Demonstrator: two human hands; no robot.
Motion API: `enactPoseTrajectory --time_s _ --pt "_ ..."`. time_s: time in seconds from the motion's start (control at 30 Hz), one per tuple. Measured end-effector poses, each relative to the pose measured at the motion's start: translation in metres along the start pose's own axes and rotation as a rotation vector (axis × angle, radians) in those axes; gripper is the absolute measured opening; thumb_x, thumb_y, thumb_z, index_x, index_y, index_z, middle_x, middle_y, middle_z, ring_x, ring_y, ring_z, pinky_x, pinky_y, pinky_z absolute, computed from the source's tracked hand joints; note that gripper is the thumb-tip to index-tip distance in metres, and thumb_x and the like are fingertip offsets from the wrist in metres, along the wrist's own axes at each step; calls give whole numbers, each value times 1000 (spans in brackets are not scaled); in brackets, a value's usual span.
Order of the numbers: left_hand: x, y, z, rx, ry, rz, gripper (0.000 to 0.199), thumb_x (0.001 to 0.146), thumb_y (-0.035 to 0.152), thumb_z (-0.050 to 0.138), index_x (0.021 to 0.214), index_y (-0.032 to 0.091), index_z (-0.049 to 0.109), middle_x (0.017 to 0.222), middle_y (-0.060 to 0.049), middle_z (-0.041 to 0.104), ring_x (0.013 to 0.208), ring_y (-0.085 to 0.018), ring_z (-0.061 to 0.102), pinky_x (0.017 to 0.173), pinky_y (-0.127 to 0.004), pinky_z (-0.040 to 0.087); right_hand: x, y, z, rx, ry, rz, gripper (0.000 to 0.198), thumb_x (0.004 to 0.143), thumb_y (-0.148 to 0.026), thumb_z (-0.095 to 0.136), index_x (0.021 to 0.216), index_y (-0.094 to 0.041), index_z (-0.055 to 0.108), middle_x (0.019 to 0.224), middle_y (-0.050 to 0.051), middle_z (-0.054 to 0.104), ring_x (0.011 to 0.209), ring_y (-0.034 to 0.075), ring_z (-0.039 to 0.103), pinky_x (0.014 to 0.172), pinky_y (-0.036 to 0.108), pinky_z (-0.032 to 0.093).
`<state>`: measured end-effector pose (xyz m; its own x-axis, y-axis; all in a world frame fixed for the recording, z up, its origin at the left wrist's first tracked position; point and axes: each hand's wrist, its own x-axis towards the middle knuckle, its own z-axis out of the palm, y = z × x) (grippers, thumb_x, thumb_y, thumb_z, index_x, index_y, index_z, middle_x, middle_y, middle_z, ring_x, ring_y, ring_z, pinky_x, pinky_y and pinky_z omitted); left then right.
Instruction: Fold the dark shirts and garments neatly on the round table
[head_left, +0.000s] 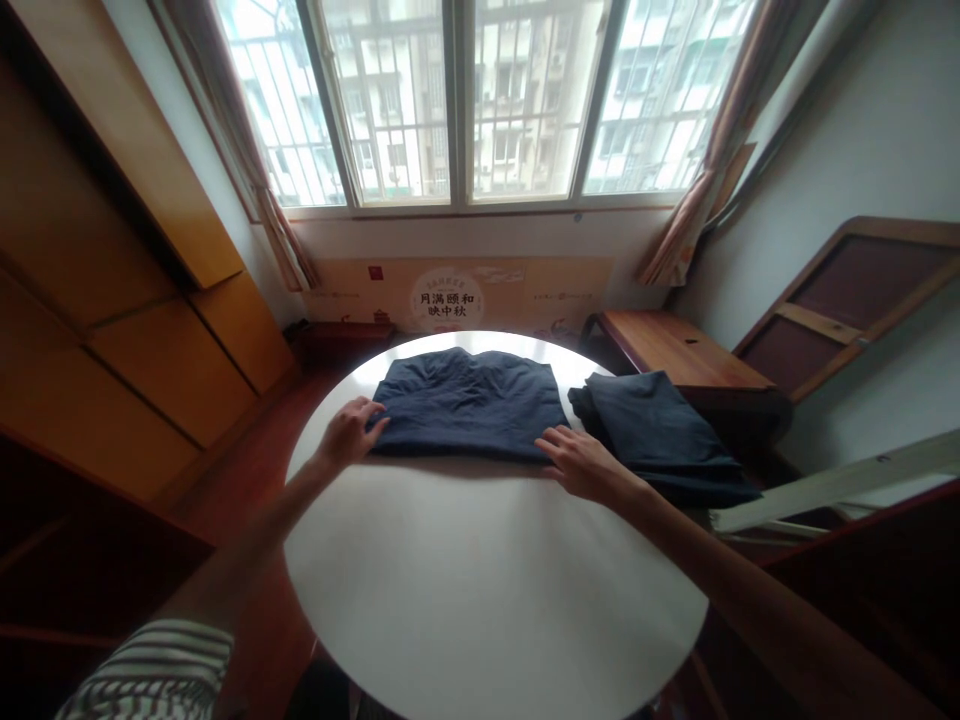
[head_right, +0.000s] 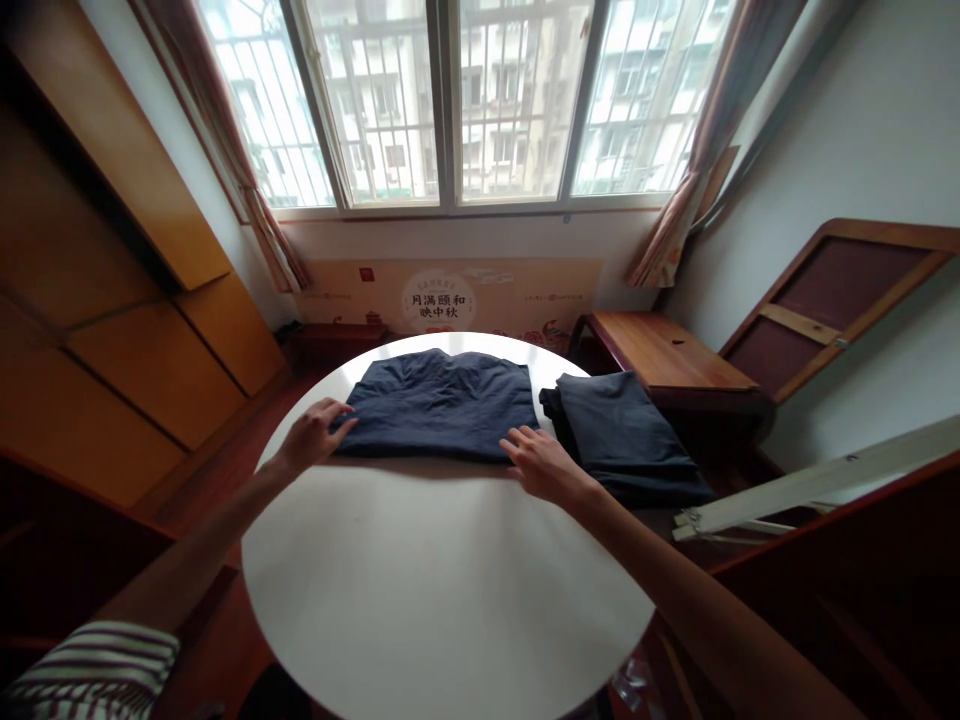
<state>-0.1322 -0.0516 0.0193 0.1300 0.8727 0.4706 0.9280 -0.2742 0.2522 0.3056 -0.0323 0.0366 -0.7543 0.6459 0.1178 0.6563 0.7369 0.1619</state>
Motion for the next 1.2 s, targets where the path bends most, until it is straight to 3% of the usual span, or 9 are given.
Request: enactPoseTrajectory --time_s 0.1,0.17,0.27,0.4,0.53,0.67,0.8,1.0,1.2 --pt "8 35 6 0 -230 473 30 93 35 62 117 19 67 117 -11 66 111 -25 61 98 -38 50 17 -12 3 53 -7 -53 23 89 -15 60 111 -16 63 110 14 64 103 26 61 89 36 47" --pt "10 46 14 68 -331 574 29 91 27 63 118 17 66 121 -12 66 112 -26 61 97 -39 50 25 -16 8 65 -39 -53 25 89 -7 54 110 -15 63 107 14 66 97 23 63 87 33 47" --pt "7 41 24 149 -380 522 25 90 9 54 109 15 68 111 -12 68 104 -23 63 92 -36 53 30 -13 14 58 -81 7 28 86 2 48 104 -13 64 100 13 68 91 21 65 81 29 47" --pt "-12 21 22 162 -358 413 26 89 4 45 98 15 68 92 -9 66 90 -19 63 83 -31 54 19 -4 17 66 -124 102 20 90 1 48 90 -11 64 92 13 69 83 20 67 74 26 47" --pt "-46 15 7 183 -345 426 26 92 4 42 93 15 65 89 -8 63 85 -19 61 78 -30 53 -5 -10 24 66 -83 31 22 88 2 46 89 -12 63 90 11 68 83 19 68 72 26 49" --pt "-72 30 -11 324 -403 385 27 92 2 41 87 15 64 89 -9 63 82 -22 59 76 -33 51 -29 -28 38 -22 31 -85 32 82 6 46 103 -10 65 103 15 69 99 23 67 81 29 53" --pt "-76 61 -17 334 -412 359 22 94 7 45 96 14 66 101 -11 66 92 -24 61 83 -38 50 -32 -37 35 -12 44 -74 40 79 5 47 113 -9 64 109 17 68 99 25 67 81 32 56" --pt "-56 104 23 149 -365 568 46 94 6 42 139 13 52 140 -17 56 131 -28 52 107 -42 43 -5 -44 23 67 24 -127 44 82 4 44 121 -7 61 128 21 62 111 26 63 90 37 55" --pt "-34 134 61 184 -358 358 61 83 -3 41 143 7 47 145 -28 48 140 -33 43 107 -45 44 3 -53 28 44 24 -52 36 84 6 43 111 -9 63 115 19 67 107 25 65 86 33 57"
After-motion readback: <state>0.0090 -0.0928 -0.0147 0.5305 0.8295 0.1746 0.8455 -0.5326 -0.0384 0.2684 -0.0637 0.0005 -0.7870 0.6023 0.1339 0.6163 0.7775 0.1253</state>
